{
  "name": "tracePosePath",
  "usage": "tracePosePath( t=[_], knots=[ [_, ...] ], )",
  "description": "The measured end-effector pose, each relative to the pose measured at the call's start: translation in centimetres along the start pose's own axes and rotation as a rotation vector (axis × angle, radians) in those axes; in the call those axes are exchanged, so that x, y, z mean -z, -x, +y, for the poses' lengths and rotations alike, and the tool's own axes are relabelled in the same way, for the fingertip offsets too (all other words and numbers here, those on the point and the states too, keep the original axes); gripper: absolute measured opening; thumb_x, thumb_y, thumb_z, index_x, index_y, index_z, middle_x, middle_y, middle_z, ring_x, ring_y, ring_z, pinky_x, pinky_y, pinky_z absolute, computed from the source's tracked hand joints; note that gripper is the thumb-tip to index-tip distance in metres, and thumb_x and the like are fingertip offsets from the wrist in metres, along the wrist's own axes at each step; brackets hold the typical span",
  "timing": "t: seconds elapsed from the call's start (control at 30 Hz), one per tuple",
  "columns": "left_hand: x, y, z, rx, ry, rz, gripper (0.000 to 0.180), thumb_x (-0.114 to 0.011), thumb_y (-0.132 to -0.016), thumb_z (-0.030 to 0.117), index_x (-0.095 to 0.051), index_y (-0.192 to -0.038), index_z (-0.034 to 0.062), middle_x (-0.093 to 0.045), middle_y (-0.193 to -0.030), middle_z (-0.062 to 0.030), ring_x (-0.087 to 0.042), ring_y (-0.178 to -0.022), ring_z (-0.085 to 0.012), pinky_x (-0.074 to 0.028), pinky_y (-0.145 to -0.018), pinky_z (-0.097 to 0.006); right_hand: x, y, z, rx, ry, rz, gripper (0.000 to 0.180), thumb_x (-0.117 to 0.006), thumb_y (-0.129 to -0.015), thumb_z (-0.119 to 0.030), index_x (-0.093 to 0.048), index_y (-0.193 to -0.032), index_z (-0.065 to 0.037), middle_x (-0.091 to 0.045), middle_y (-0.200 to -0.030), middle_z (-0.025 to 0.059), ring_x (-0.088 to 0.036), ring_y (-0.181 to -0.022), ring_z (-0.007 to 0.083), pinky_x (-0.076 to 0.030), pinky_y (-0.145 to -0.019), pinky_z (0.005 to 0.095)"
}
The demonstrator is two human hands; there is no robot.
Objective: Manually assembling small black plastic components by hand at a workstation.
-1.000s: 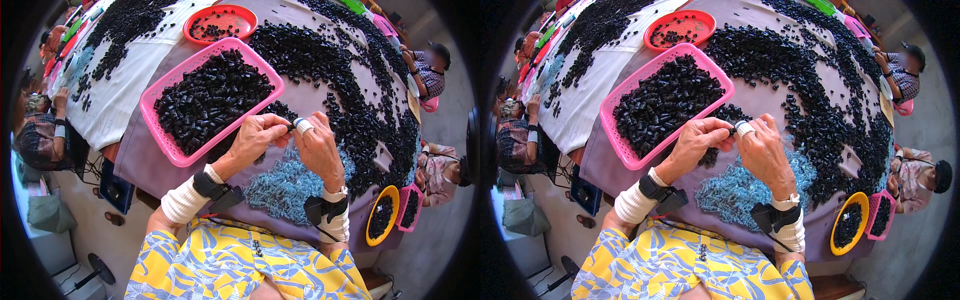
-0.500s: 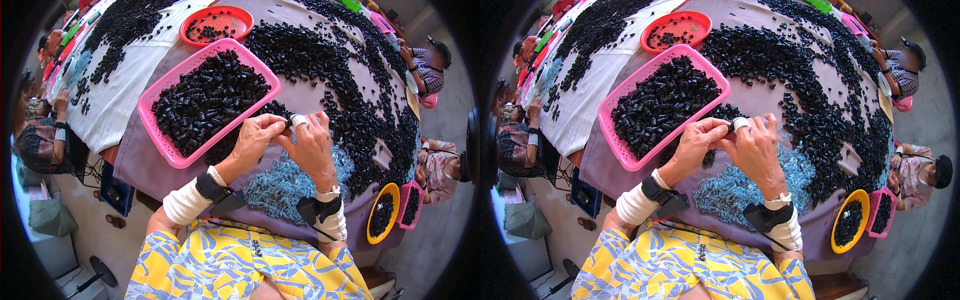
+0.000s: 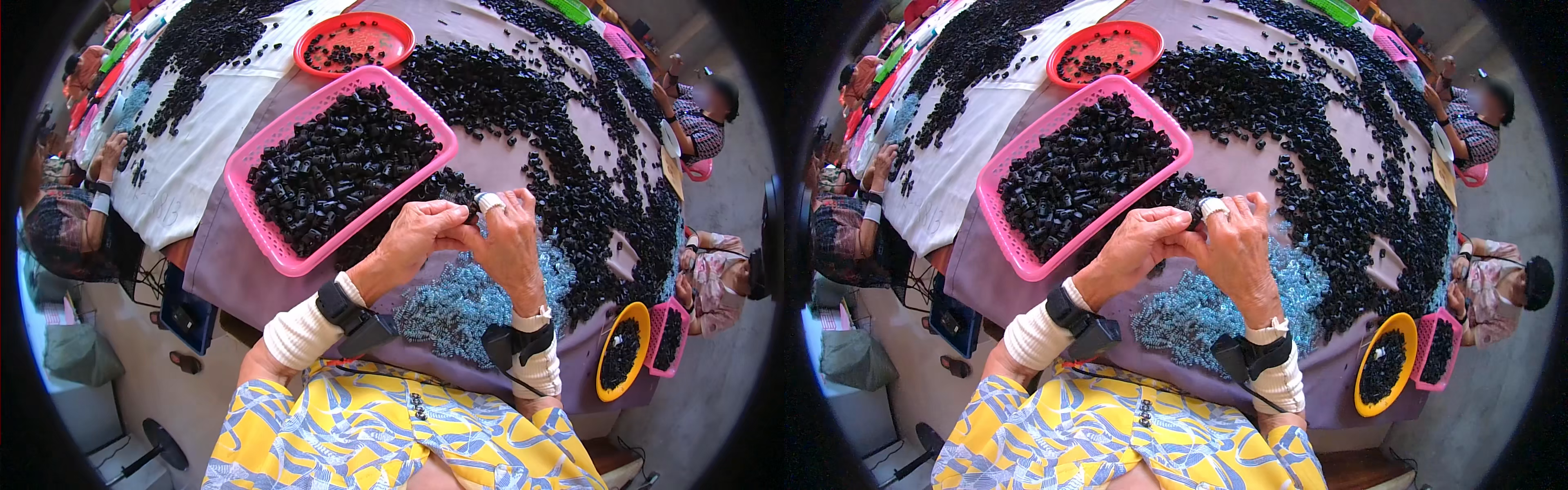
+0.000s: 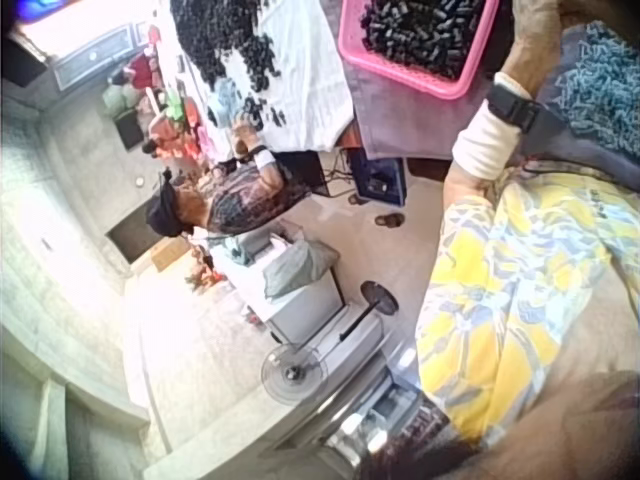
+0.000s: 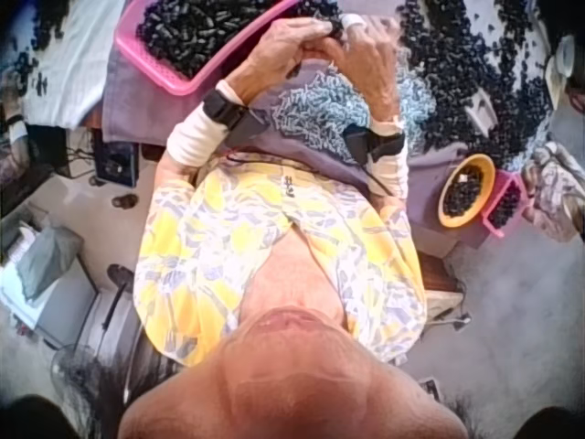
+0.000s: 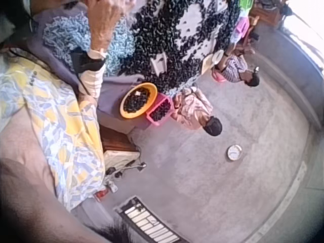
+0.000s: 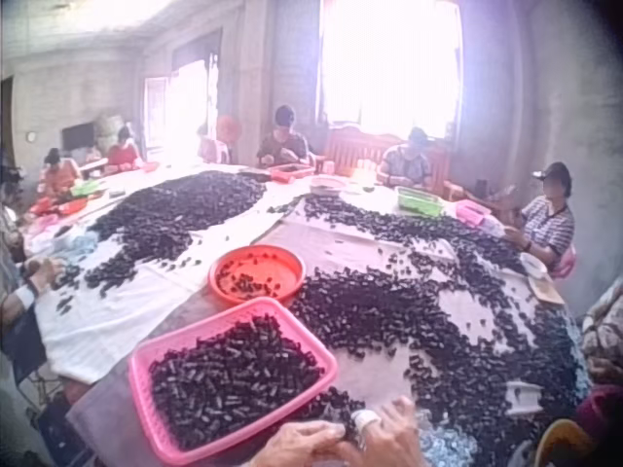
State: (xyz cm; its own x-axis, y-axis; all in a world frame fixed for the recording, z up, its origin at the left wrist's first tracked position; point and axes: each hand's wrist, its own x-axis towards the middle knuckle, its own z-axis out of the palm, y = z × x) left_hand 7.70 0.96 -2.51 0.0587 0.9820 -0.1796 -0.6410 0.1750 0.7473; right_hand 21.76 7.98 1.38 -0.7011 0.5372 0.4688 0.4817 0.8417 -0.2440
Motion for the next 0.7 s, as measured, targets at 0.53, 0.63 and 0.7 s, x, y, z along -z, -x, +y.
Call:
tracePosePath(
  t=[0.53,0.63,0.7],
  knots=[
    [-0.4,-0.1,1.3,0.009,-0.065,-0.069,0.023,-0.052,-0.094,0.017,-0.063,-0.094,-0.0027,-0.064,-0.086,-0.0065,-0.061,-0.078,-0.0117,-0.053,-0.075,-0.027,0.4,-0.2,0.2,0.085,-0.121,0.039,0.024,-0.067,-0.071,-0.019,-0.050,-0.065,-0.003,-0.052,-0.064,0.0108,-0.052,-0.066,0.0294,-0.039,-0.072,0.0396],
    [-0.5,-0.2,1.2,0.013,-0.080,-0.044,0.023,-0.053,-0.093,0.018,-0.063,-0.093,-0.0027,-0.063,-0.085,-0.0062,-0.061,-0.077,-0.0113,-0.053,-0.075,-0.027,0.3,-0.2,0.4,0.098,-0.151,0.027,0.025,-0.067,-0.071,-0.019,-0.050,-0.065,-0.003,-0.052,-0.064,0.0104,-0.052,-0.065,0.0291,-0.039,-0.072,0.0395],
    [-0.6,-0.1,1.5,0.011,-0.081,-0.038,0.022,-0.053,-0.093,0.017,-0.063,-0.093,-0.0031,-0.063,-0.086,-0.0067,-0.062,-0.078,-0.0120,-0.054,-0.076,-0.029,0.3,-0.3,0.4,0.085,-0.154,0.026,0.024,-0.067,-0.071,-0.020,-0.050,-0.065,-0.003,-0.053,-0.064,0.0104,-0.052,-0.066,0.0290,-0.039,-0.072,0.0394]
  ],
)
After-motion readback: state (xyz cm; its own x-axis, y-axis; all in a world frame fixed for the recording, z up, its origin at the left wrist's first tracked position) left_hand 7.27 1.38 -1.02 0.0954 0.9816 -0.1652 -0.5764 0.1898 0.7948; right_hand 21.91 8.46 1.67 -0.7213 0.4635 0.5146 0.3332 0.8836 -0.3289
